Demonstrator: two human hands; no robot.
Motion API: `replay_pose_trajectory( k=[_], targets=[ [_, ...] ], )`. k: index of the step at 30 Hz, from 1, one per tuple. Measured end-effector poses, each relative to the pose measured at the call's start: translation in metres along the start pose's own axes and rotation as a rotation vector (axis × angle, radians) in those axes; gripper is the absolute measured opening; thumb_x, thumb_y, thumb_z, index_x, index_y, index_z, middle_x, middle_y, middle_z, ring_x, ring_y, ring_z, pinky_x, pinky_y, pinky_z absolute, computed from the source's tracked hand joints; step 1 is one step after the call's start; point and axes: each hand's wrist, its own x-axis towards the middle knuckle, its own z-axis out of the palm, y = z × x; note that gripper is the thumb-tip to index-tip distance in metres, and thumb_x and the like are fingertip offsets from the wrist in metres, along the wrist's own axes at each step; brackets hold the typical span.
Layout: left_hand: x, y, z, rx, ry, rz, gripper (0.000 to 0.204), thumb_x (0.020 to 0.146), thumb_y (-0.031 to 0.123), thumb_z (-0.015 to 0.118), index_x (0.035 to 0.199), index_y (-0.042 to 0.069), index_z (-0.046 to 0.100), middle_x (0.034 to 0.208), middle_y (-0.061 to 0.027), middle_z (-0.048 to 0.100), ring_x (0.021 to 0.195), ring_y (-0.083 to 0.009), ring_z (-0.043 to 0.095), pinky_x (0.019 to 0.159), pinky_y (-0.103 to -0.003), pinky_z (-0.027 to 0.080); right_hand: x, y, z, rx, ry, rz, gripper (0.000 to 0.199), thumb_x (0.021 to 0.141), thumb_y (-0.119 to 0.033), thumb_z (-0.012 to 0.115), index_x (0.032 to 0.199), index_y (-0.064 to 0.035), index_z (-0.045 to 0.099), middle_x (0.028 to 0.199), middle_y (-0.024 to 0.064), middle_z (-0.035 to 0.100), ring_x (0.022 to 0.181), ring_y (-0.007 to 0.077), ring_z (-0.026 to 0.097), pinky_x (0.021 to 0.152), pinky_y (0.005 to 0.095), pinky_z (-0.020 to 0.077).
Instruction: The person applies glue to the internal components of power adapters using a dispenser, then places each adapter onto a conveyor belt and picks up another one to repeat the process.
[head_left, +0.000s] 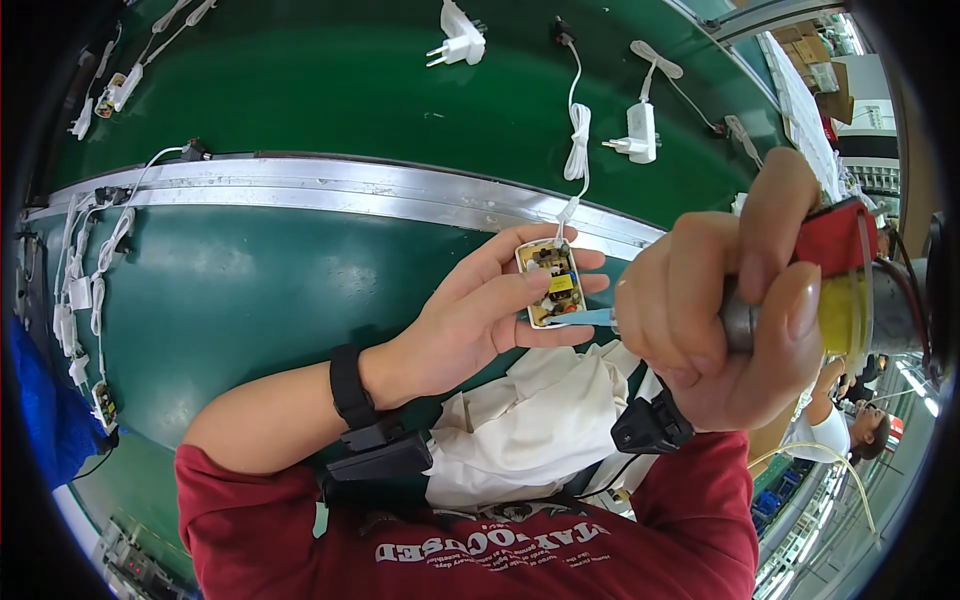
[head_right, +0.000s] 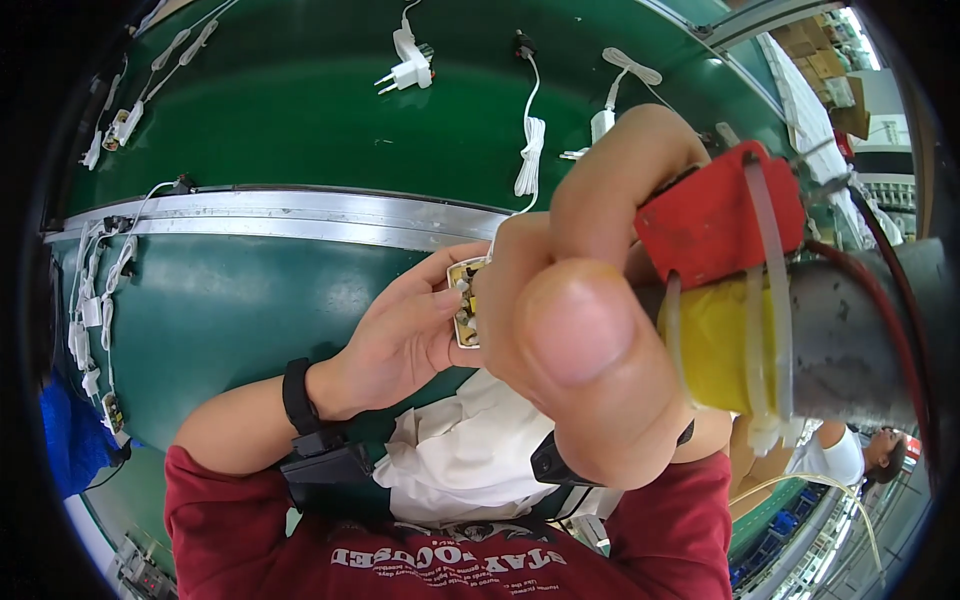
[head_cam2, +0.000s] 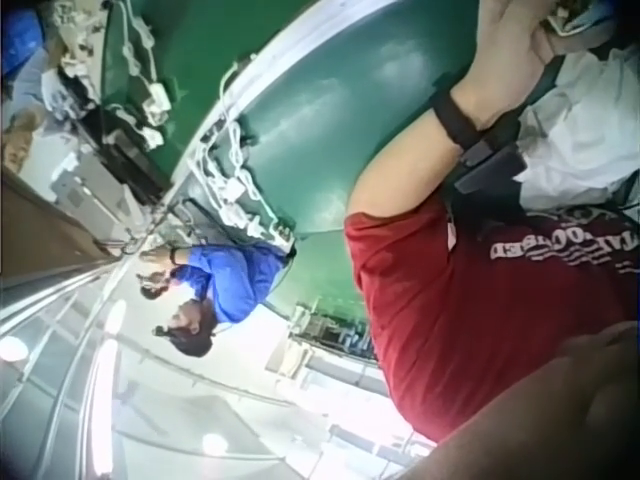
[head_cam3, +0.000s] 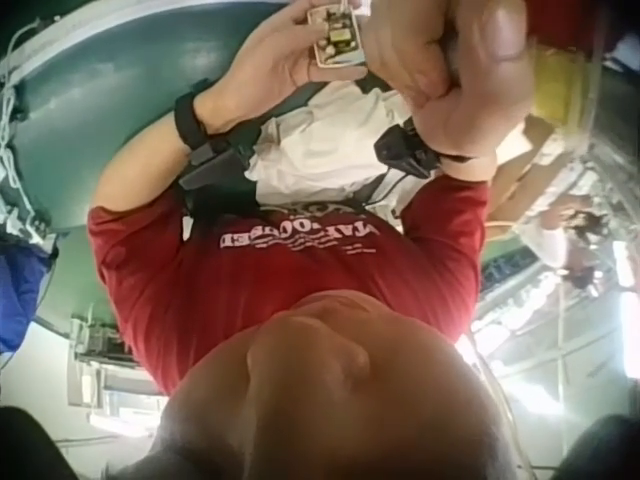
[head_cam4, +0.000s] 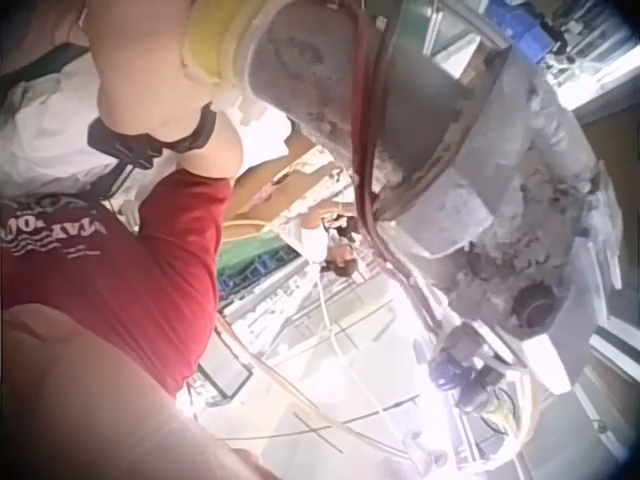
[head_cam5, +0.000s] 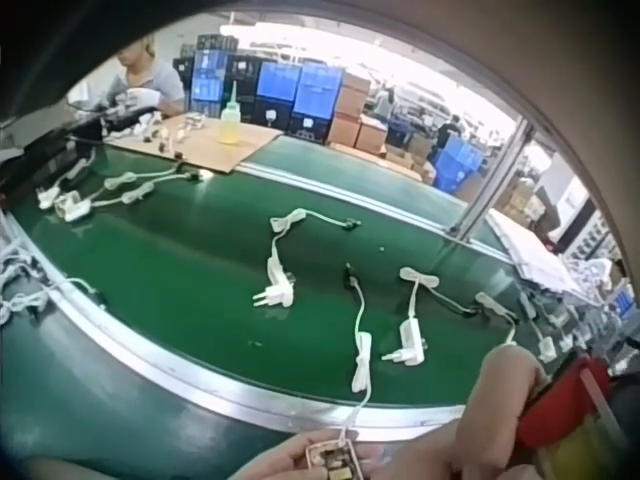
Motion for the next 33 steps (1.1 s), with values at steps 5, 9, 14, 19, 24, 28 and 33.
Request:
replay_pose_trajectory(
  k=[5,9,14,19,24,28,33],
  targets=[
    [0.000,-0.001,-0.001,-0.025,-0.005,0.013,0.036,0.096,0.011,0.039,0.132,0.006,0.033,0.132,-0.0155,0.043,0.124,-0.0268,0.044,0.097,-0.045,0.046,-0.001,0.001,0.001,0.011,0.033,0.013,0.026,0.097,-0.036,0.040,0.094,-0.0116,0.032,0.053,-0.0009,0.040,0.037,0.0071,0.033,0.039,0.0228,0.0304],
    [-0.001,0.000,-0.001,-0.017,-0.001,0.006,0.036,0.097,0.012,0.038,0.132,0.006,0.033,0.132,-0.0155,0.043,0.124,-0.0270,0.044,0.097,-0.045,0.046,-0.001,-0.003,0.004,-0.135,0.082,0.018,0.027,0.097,-0.036,0.039,0.100,-0.0101,0.033,0.052,-0.0009,0.040,0.037,0.0068,0.034,0.039,0.0226,0.0299],
    [0.002,-0.003,0.001,0.006,-0.001,0.002,0.036,0.097,0.012,0.038,0.132,0.006,0.032,0.133,-0.0152,0.042,0.125,-0.0269,0.043,0.096,-0.045,0.047,0.000,-0.006,0.003,-0.169,0.118,-0.018,0.030,0.097,-0.036,0.040,0.106,-0.0081,0.033,0.051,-0.0019,0.038,0.037,0.0062,0.033,0.037,0.0222,0.0283],
    [0.007,-0.003,0.000,0.079,-0.015,-0.049,0.037,0.096,0.010,0.039,0.132,0.005,0.032,0.133,-0.0142,0.042,0.125,-0.0261,0.043,0.096,-0.045,0.046,-0.003,-0.015,0.008,-0.165,0.220,0.028,0.030,0.097,-0.036,0.041,0.105,-0.0082,0.033,0.049,-0.0024,0.036,0.035,0.0063,0.031,0.036,0.0224,0.0266],
    [0.046,0.023,0.017,0.348,-0.048,0.048,0.036,0.095,0.009,0.040,0.131,0.004,0.034,0.126,-0.0120,0.047,0.119,-0.0244,0.048,0.094,-0.043,0.048,-0.004,-0.019,0.013,-0.053,0.224,0.048,0.030,0.095,-0.035,0.044,0.103,-0.0079,0.033,0.047,-0.0027,0.033,0.034,0.0066,0.029,0.034,0.0227,0.0243],
    [0.110,0.033,0.021,1.128,-0.204,0.491,0.039,0.088,0.012,0.052,0.122,-0.002,0.040,0.109,-0.0151,0.051,0.101,-0.0276,0.055,0.081,-0.038,0.051,-0.005,-0.018,0.012,0.049,0.239,0.025,0.029,0.094,-0.033,0.047,0.101,-0.0076,0.034,0.045,-0.0024,0.031,0.033,0.0067,0.027,0.034,0.0228,0.0233],
    [0.135,0.039,0.004,2.043,-0.040,0.604,0.042,0.077,0.014,0.062,0.109,-0.006,0.045,0.100,-0.0188,0.050,0.091,-0.0325,0.054,0.073,-0.038,0.050,0.000,-0.016,0.016,0.075,0.277,0.014,0.027,0.093,-0.031,0.049,0.098,-0.0074,0.037,0.045,-0.0023,0.030,0.033,0.0065,0.024,0.034,0.0230,0.0221]
  ],
)
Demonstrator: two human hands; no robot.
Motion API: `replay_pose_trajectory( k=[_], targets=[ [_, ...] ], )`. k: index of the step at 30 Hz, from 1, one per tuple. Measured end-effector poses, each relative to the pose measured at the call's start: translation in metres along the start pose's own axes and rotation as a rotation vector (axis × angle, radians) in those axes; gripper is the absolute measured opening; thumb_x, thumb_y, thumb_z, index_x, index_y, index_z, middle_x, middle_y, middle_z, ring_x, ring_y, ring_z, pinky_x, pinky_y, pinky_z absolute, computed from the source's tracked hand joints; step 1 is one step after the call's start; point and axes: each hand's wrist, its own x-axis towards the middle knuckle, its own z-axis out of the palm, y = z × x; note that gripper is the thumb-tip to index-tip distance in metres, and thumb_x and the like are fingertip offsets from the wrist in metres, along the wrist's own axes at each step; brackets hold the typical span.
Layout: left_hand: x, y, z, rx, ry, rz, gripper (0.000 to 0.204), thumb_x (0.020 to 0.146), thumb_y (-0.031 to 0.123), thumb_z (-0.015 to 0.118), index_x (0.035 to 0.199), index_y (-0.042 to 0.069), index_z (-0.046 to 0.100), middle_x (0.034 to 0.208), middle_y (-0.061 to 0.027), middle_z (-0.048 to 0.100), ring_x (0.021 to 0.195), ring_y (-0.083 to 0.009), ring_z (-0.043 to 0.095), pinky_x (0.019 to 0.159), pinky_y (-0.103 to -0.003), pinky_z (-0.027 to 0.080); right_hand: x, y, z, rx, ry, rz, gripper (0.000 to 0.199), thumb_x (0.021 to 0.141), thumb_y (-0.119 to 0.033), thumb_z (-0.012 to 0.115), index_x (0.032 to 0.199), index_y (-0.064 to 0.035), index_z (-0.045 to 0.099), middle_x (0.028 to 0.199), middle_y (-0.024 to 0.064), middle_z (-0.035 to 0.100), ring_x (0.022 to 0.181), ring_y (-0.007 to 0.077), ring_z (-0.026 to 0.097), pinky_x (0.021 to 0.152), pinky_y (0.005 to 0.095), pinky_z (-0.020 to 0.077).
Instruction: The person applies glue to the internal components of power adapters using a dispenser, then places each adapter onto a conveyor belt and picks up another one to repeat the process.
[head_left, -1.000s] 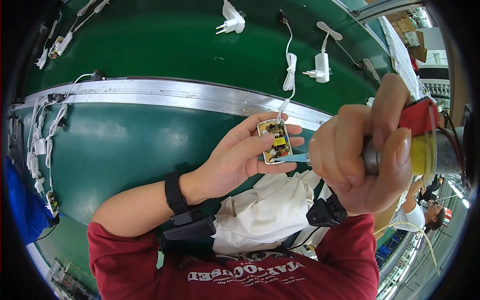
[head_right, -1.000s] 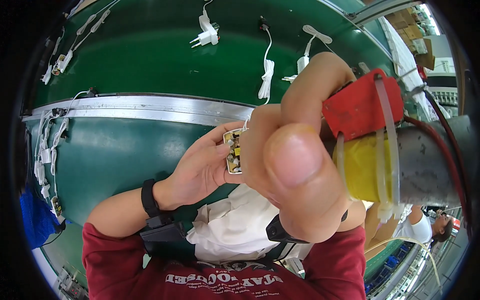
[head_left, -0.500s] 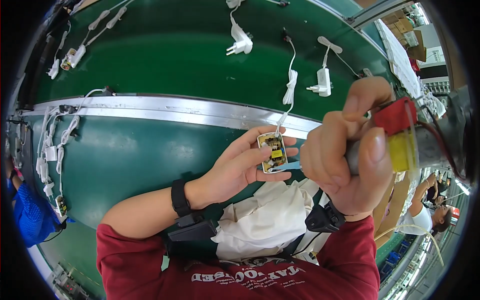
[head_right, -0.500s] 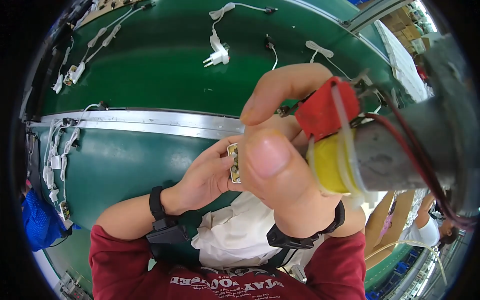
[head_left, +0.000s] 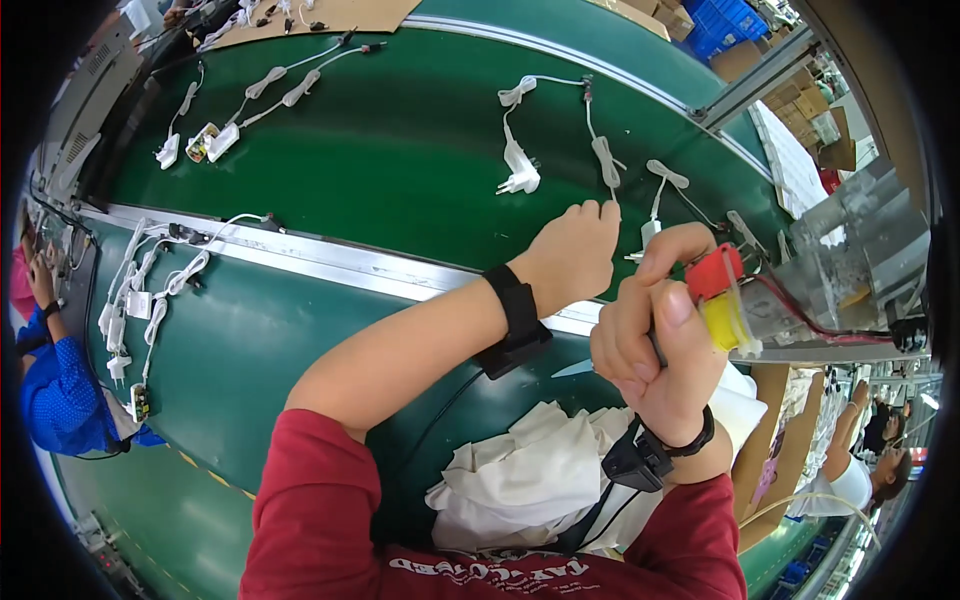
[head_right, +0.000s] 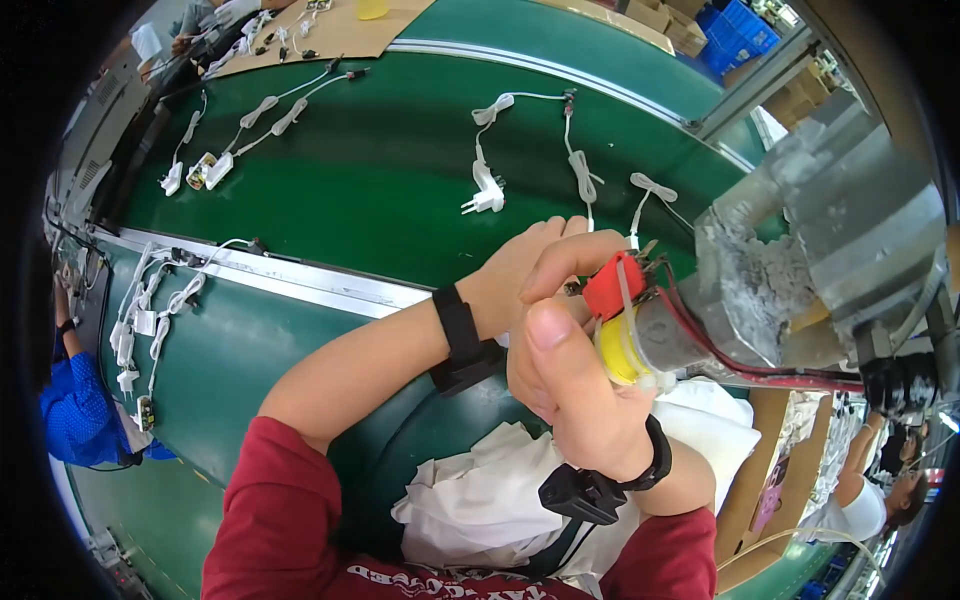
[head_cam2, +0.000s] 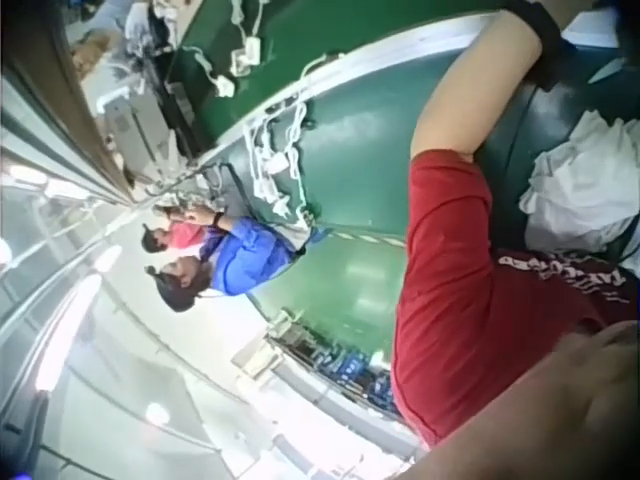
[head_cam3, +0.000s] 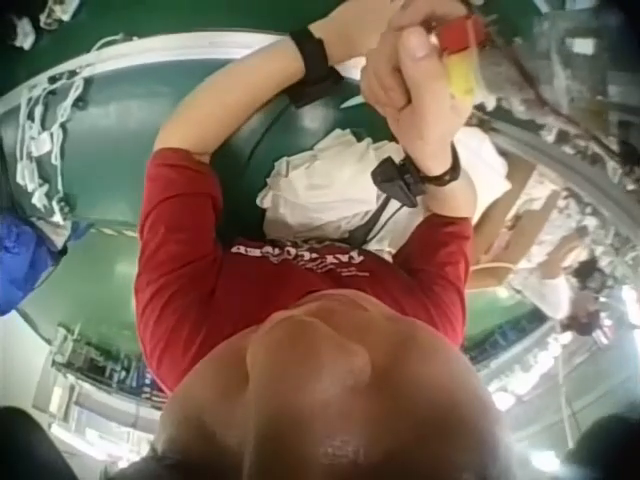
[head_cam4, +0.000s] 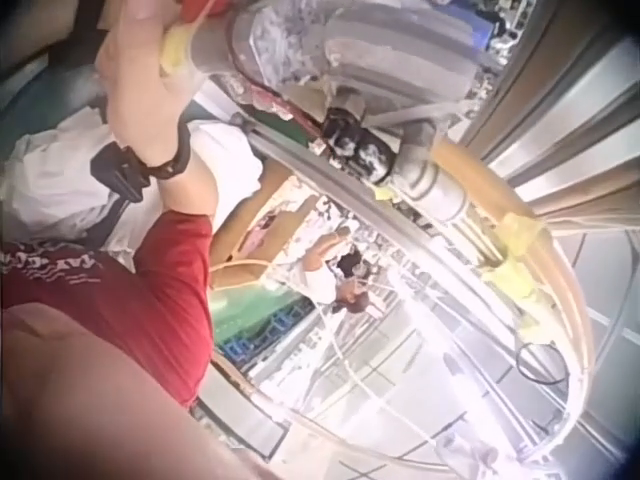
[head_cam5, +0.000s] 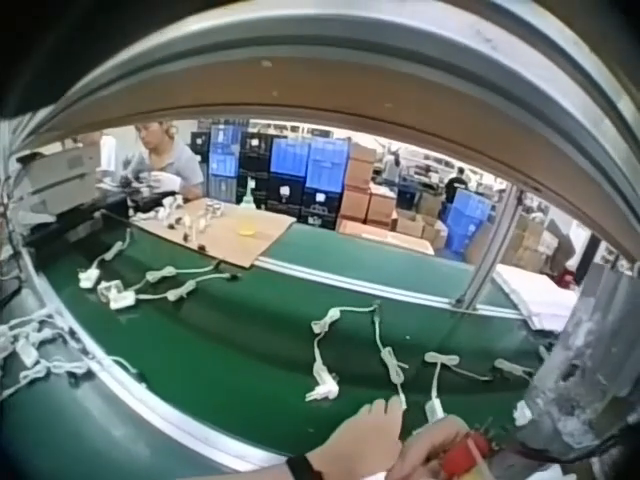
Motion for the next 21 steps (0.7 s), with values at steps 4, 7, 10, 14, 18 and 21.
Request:
replay_pose_trajectory(
  k=[4,7,10,14,18,21],
  targets=[
    [0.008,0.010,-0.026,0.162,0.256,-0.060,0.041,0.075,0.018,0.065,0.105,-0.004,0.048,0.096,-0.0189,0.051,0.088,-0.0333,0.055,0.072,-0.038,0.050,0.002,0.002,-0.003,-0.023,0.026,-0.004,0.026,0.093,-0.030,0.049,0.097,-0.0072,0.037,0.046,-0.0024,0.031,0.034,0.0061,0.024,0.034,0.0228,0.0218],
    [0.006,-0.012,-0.050,0.369,0.389,-0.078,0.044,0.076,0.025,0.066,0.110,0.003,0.050,0.093,-0.0190,0.053,0.087,-0.0331,0.055,0.071,-0.039,0.050,0.001,0.005,-0.003,-0.010,0.022,-0.001,0.027,0.093,-0.030,0.050,0.097,-0.0070,0.037,0.046,-0.0024,0.031,0.034,0.0059,0.025,0.034,0.0227,0.0220],
    [-0.002,-0.036,-0.064,0.484,0.286,-0.160,0.047,0.076,0.028,0.067,0.115,0.007,0.051,0.092,-0.0188,0.055,0.084,-0.0321,0.057,0.069,-0.039,0.050,0.002,0.004,-0.003,0.018,-0.011,-0.006,0.027,0.093,-0.030,0.050,0.097,-0.0067,0.037,0.046,-0.0024,0.032,0.034,0.0057,0.025,0.034,0.0226,0.0223],
    [-0.013,-0.049,-0.083,0.273,0.191,-0.268,0.045,0.078,0.023,0.068,0.115,0.007,0.050,0.095,-0.0165,0.058,0.080,-0.0286,0.061,0.066,-0.036,0.052,-0.001,0.005,-0.004,0.012,0.030,0.004,0.027,0.092,-0.030,0.051,0.096,-0.0065,0.037,0.046,-0.0024,0.032,0.034,0.0057,0.025,0.034,0.0225,0.0229],
    [-0.045,-0.022,-0.107,-0.360,0.485,-0.347,0.039,0.087,0.022,0.061,0.119,0.008,0.045,0.105,-0.0128,0.059,0.088,-0.0229,0.062,0.059,-0.029,0.051,0.001,0.010,-0.010,-0.060,0.008,-0.023,0.027,0.092,-0.030,0.051,0.095,-0.0066,0.038,0.046,-0.0025,0.032,0.034,0.0055,0.025,0.034,0.0223,0.0226],
    [-0.084,0.020,-0.094,-0.874,0.511,-0.477,0.035,0.092,0.019,0.053,0.123,0.010,0.039,0.112,-0.0100,0.057,0.097,-0.0197,0.060,0.055,-0.023,0.050,0.004,0.012,-0.011,-0.085,0.003,-0.050,0.027,0.092,-0.030,0.051,0.095,-0.0069,0.038,0.046,-0.0027,0.032,0.034,0.0053,0.026,0.034,0.0221,0.0221]
  ],
)
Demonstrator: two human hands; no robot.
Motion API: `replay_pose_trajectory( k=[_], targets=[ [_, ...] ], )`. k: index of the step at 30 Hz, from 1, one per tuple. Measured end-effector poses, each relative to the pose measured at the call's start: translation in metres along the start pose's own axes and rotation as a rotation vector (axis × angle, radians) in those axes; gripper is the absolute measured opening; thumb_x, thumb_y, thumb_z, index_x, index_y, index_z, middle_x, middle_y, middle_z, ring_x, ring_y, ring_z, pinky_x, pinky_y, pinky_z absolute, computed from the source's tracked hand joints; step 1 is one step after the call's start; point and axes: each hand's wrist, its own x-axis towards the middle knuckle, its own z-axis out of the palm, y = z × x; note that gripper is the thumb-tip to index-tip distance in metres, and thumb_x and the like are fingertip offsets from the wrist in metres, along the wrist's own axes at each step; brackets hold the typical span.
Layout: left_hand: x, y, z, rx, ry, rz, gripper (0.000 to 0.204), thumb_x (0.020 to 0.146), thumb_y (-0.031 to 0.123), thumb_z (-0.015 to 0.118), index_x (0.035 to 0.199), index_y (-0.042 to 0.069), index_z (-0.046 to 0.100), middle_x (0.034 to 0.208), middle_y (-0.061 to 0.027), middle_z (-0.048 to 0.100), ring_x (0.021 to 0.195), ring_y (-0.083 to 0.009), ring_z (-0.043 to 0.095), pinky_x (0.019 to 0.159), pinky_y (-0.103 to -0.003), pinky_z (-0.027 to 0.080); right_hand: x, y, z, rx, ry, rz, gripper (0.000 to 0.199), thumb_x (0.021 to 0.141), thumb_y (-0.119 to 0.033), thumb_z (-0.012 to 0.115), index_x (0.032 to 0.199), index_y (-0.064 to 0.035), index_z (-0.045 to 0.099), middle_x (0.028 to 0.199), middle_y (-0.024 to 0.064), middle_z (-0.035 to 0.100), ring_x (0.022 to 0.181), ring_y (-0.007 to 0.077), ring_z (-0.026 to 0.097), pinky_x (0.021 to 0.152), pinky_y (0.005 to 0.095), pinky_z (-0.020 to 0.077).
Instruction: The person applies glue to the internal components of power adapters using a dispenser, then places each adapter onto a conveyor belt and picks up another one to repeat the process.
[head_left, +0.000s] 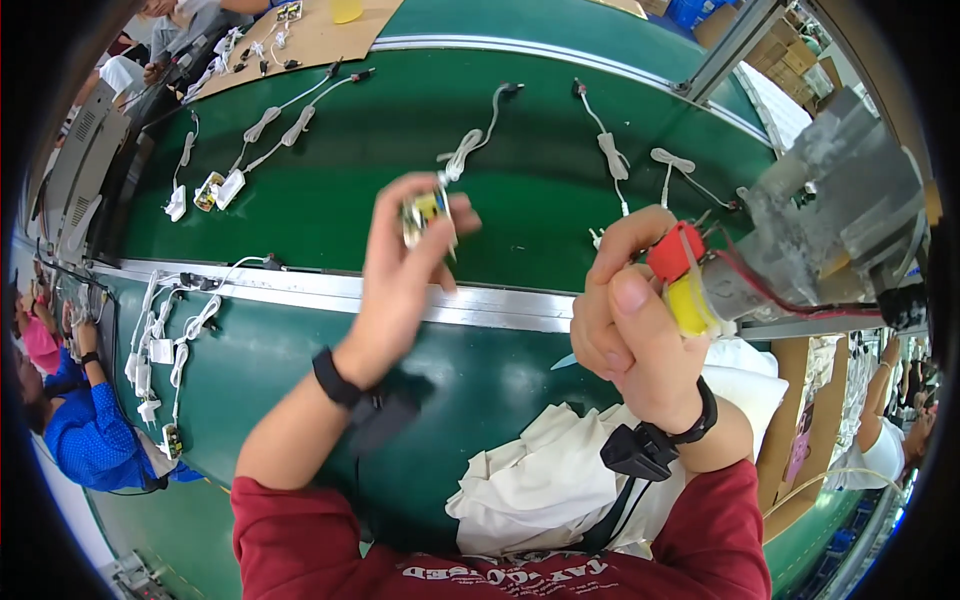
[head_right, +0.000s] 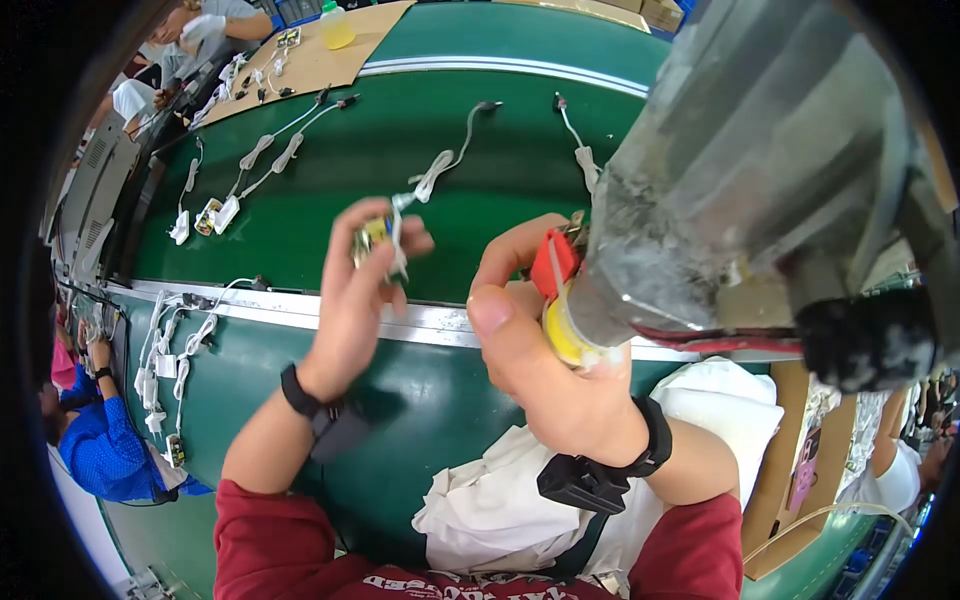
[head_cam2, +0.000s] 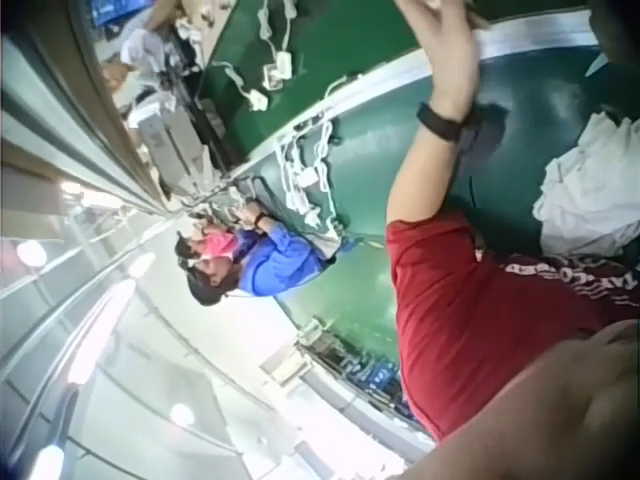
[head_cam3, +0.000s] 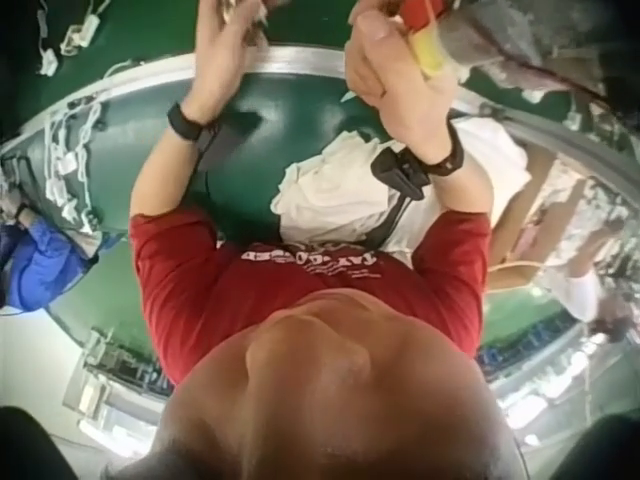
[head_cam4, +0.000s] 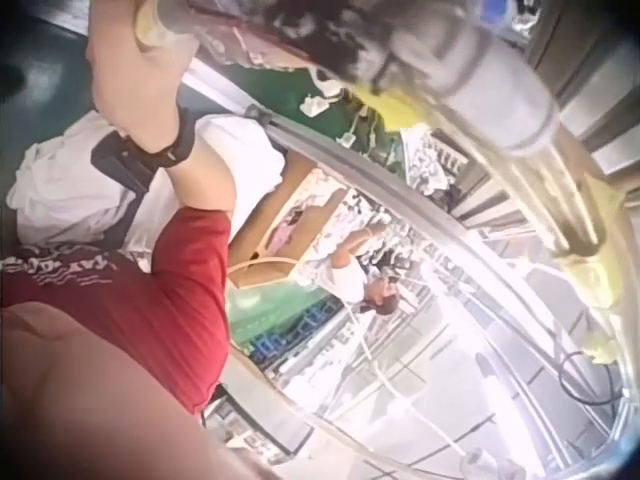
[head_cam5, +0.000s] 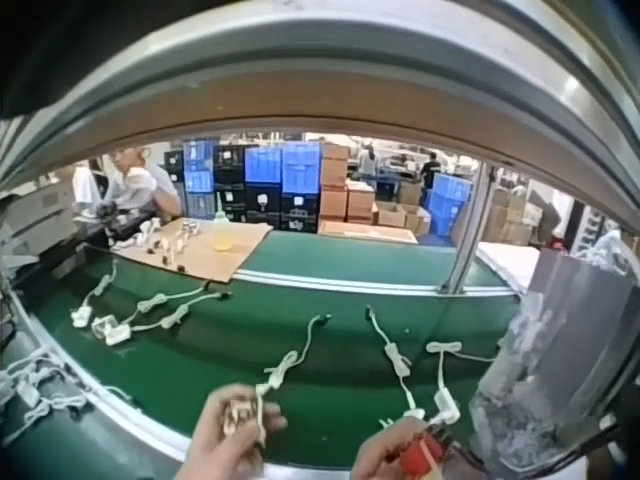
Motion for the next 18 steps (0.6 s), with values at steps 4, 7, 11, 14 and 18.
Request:
replay_pose_trajectory(
  k=[4,7,11,14,18],
  targets=[
    [-0.057,-0.014,0.010,-0.460,-0.108,-0.378,0.032,0.095,0.013,0.047,0.124,0.011,0.035,0.119,-0.0117,0.054,0.107,-0.0201,0.057,0.053,-0.021,0.049,0.001,-0.007,0.006,-0.025,0.039,0.023,0.026,0.093,-0.030,0.050,0.094,-0.0070,0.038,0.046,-0.0028,0.031,0.034,0.0054,0.025,0.034,0.0226,0.0216],
    [-0.077,-0.021,0.024,-0.420,-0.167,-0.453,0.029,0.095,0.012,0.045,0.123,0.011,0.036,0.121,-0.0118,0.053,0.109,-0.0205,0.056,0.054,-0.024,0.050,0.003,-0.009,0.006,-0.005,0.057,0.018,0.025,0.093,-0.030,0.048,0.094,-0.0073,0.038,0.046,-0.0030,0.031,0.034,0.0054,0.025,0.034,0.0229,0.0213],
    [-0.091,-0.022,0.029,-0.486,-0.276,-0.641,0.030,0.096,0.012,0.044,0.125,0.011,0.035,0.123,-0.0116,0.052,0.112,-0.0195,0.055,0.057,-0.025,0.052,0.007,-0.010,0.008,-0.007,0.090,0.028,0.025,0.094,-0.031,0.047,0.094,-0.0075,0.038,0.046,-0.0034,0.031,0.034,0.0053,0.025,0.033,0.0232,0.0209],
    [-0.096,-0.041,0.033,-0.597,-0.371,-0.688,0.038,0.095,0.013,0.046,0.130,0.010,0.033,0.128,-0.0129,0.049,0.115,-0.0224,0.054,0.058,-0.023,0.052,0.008,-0.010,0.010,-0.025,0.090,0.030,0.025,0.094,-0.032,0.045,0.094,-0.0076,0.038,0.046,-0.0038,0.032,0.034,0.0051,0.025,0.034,0.0230,0.0209],
    [-0.094,-0.037,0.030,-0.646,-0.438,-0.683,0.038,0.095,0.009,0.046,0.131,0.008,0.033,0.129,-0.0125,0.048,0.117,-0.0196,0.051,0.067,-0.026,0.055,0.008,-0.009,0.008,-0.050,0.033,0.033,0.025,0.096,-0.033,0.041,0.095,-0.0077,0.038,0.047,-0.0042,0.032,0.034,0.0048,0.025,0.034,0.0222,0.0215]
  ],
)
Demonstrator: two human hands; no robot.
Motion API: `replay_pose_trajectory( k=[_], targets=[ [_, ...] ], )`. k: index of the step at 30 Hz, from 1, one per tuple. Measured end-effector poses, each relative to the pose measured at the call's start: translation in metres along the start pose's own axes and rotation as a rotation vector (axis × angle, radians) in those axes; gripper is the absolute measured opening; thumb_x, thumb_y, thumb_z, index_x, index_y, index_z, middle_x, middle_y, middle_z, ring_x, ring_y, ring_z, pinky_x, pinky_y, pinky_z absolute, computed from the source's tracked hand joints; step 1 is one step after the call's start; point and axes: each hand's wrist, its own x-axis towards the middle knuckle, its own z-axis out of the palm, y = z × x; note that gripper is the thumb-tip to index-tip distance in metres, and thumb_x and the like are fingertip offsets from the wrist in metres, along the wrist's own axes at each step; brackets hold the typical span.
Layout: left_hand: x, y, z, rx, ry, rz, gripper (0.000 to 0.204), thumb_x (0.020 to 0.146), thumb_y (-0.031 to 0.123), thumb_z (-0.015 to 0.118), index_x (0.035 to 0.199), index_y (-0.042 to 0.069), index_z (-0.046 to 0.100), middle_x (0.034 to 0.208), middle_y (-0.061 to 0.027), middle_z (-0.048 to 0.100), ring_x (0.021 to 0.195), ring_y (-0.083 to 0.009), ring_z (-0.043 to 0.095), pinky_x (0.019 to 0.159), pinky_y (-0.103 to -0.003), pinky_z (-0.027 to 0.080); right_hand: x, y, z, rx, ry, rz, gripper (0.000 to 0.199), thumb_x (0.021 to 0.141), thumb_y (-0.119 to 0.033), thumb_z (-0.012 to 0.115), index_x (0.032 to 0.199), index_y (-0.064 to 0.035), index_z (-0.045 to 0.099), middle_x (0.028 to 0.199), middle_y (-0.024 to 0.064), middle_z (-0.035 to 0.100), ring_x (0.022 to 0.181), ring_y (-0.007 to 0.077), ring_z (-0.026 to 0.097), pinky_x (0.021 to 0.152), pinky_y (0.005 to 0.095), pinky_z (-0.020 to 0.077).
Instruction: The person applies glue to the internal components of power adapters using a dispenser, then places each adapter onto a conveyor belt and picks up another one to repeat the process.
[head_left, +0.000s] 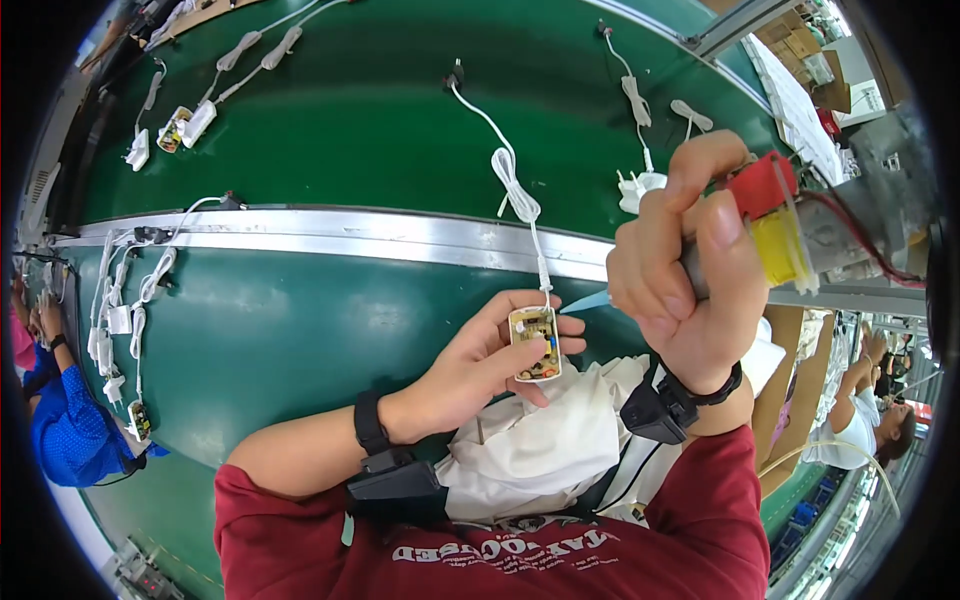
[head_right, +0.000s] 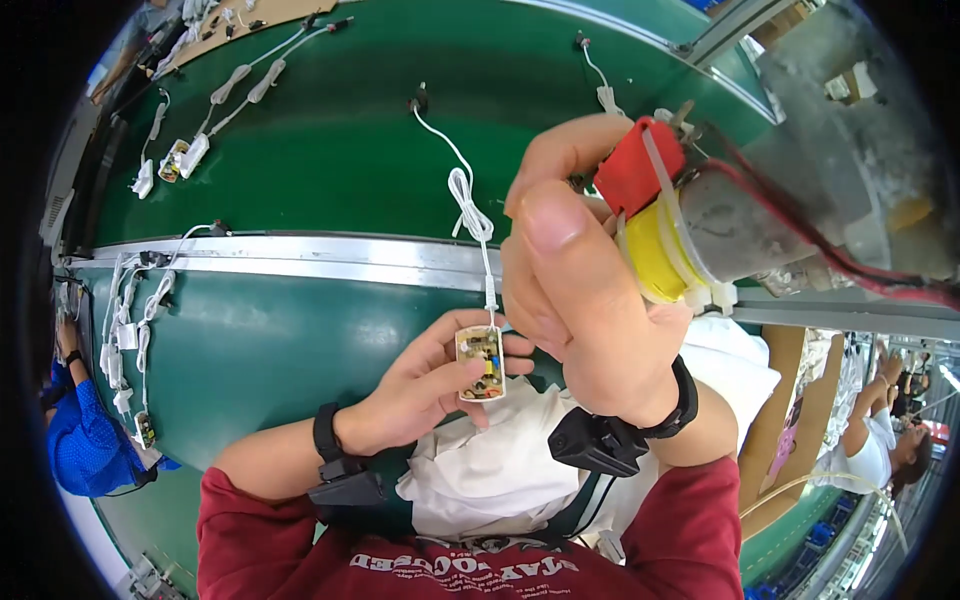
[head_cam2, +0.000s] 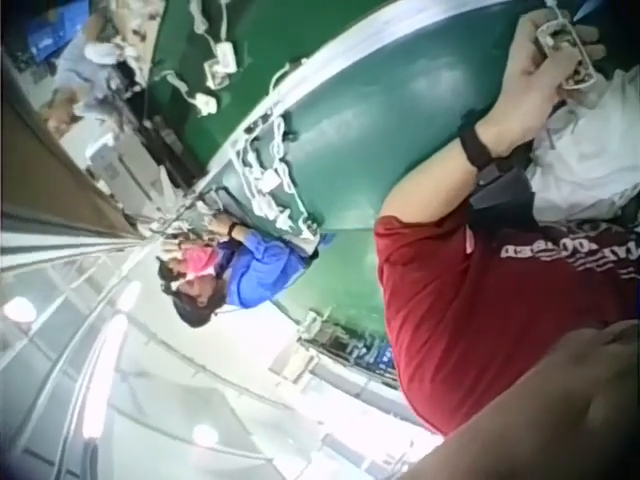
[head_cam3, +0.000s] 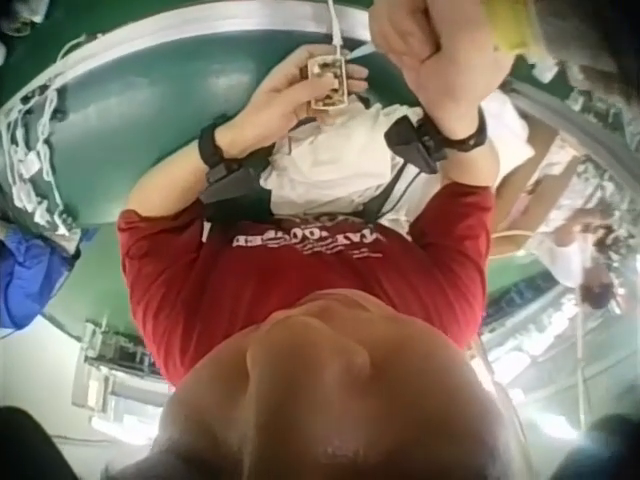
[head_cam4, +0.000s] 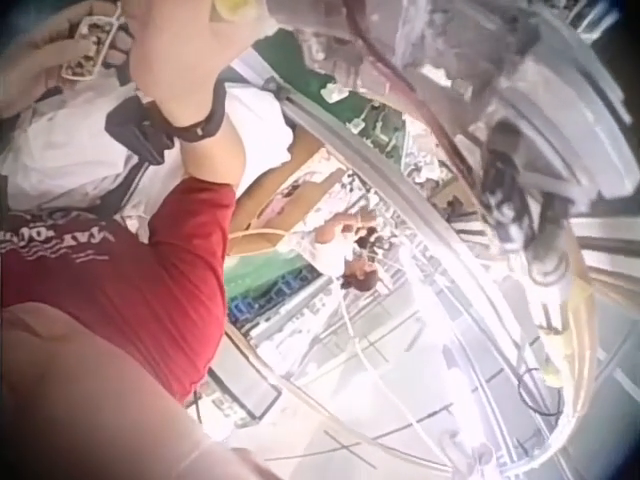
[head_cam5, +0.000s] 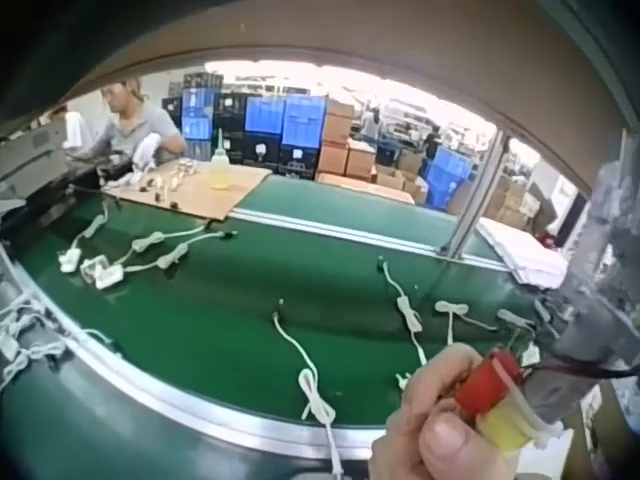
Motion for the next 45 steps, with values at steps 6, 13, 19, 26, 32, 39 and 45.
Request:
replay_pose_trajectory(
  k=[6,13,19,26,32,39,45],
  targets=[
    [-0.001,0.007,0.002,0.154,-0.023,0.059,0.042,0.093,0.006,0.048,0.133,0.008,0.032,0.131,-0.0125,0.046,0.119,-0.0194,0.049,0.075,-0.030,0.056,0.000,0.001,-0.001,-0.022,-0.059,-0.017,0.025,0.098,-0.033,0.034,0.098,-0.0079,0.036,0.048,-0.0043,0.032,0.035,0.0044,0.026,0.035,0.0210,0.0232],
    [-0.001,0.002,0.001,0.154,-0.047,0.086,0.045,0.092,0.004,0.048,0.134,0.008,0.031,0.134,-0.0131,0.044,0.120,-0.0198,0.049,0.083,-0.034,0.055,-0.005,0.004,0.004,0.003,-0.064,0.011,0.023,0.098,-0.032,0.036,0.097,-0.0089,0.036,0.048,-0.0038,0.033,0.035,0.0047,0.027,0.036,0.0206,0.0245],
    [-0.002,0.003,0.001,0.130,-0.072,0.094,0.046,0.092,0.004,0.048,0.135,0.008,0.031,0.134,-0.0131,0.044,0.120,-0.0204,0.048,0.083,-0.034,0.055,-0.003,0.003,0.003,0.031,-0.030,0.026,0.022,0.097,-0.032,0.038,0.094,-0.0107,0.035,0.048,-0.0033,0.034,0.035,0.0052,0.029,0.036,0.0205,0.0253],
    [-0.003,0.004,0.002,0.130,-0.070,0.097,0.046,0.092,0.005,0.048,0.134,0.008,0.031,0.133,-0.0130,0.044,0.119,-0.0205,0.049,0.082,-0.034,0.055,-0.001,0.006,-0.004,-0.029,-0.146,-0.013,0.023,0.097,-0.033,0.040,0.090,-0.0123,0.033,0.048,-0.0030,0.033,0.035,0.0055,0.029,0.036,0.0209,0.0256],
    [-0.002,0.004,0.000,0.120,-0.070,0.088,0.045,0.092,0.005,0.049,0.134,0.008,0.032,0.130,-0.0122,0.047,0.117,-0.0198,0.050,0.081,-0.033,0.055,-0.002,0.005,0.005,-0.007,-0.012,0.004,0.023,0.097,-0.034,0.039,0.095,-0.0115,0.035,0.047,-0.0035,0.033,0.035,0.0053,0.029,0.036,0.0209,0.0256],
    [-0.003,0.003,-0.001,0.114,-0.073,0.100,0.044,0.092,0.005,0.049,0.133,0.008,0.033,0.128,-0.0115,0.048,0.116,-0.0195,0.051,0.079,-0.032,0.056,-0.002,0.007,0.002,-0.018,-0.082,-0.022,0.026,0.097,-0.035,0.038,0.102,-0.0100,0.035,0.047,-0.0041,0.033,0.034,0.0052,0.028,0.035,0.0207,0.0253],
    [-0.004,0.005,0.000,0.118,-0.064,0.095,0.042,0.093,0.006,0.048,0.132,0.008,0.034,0.127,-0.0109,0.049,0.114,-0.0188,0.052,0.078,-0.031,0.056,-0.002,0.004,0.005,-0.013,-0.085,-0.011,0.027,0.097,-0.036,0.039,0.100,-0.0093,0.035,0.047,-0.0041,0.032,0.034,0.0050,0.029,0.035,0.0203,0.0245]
  ],
)
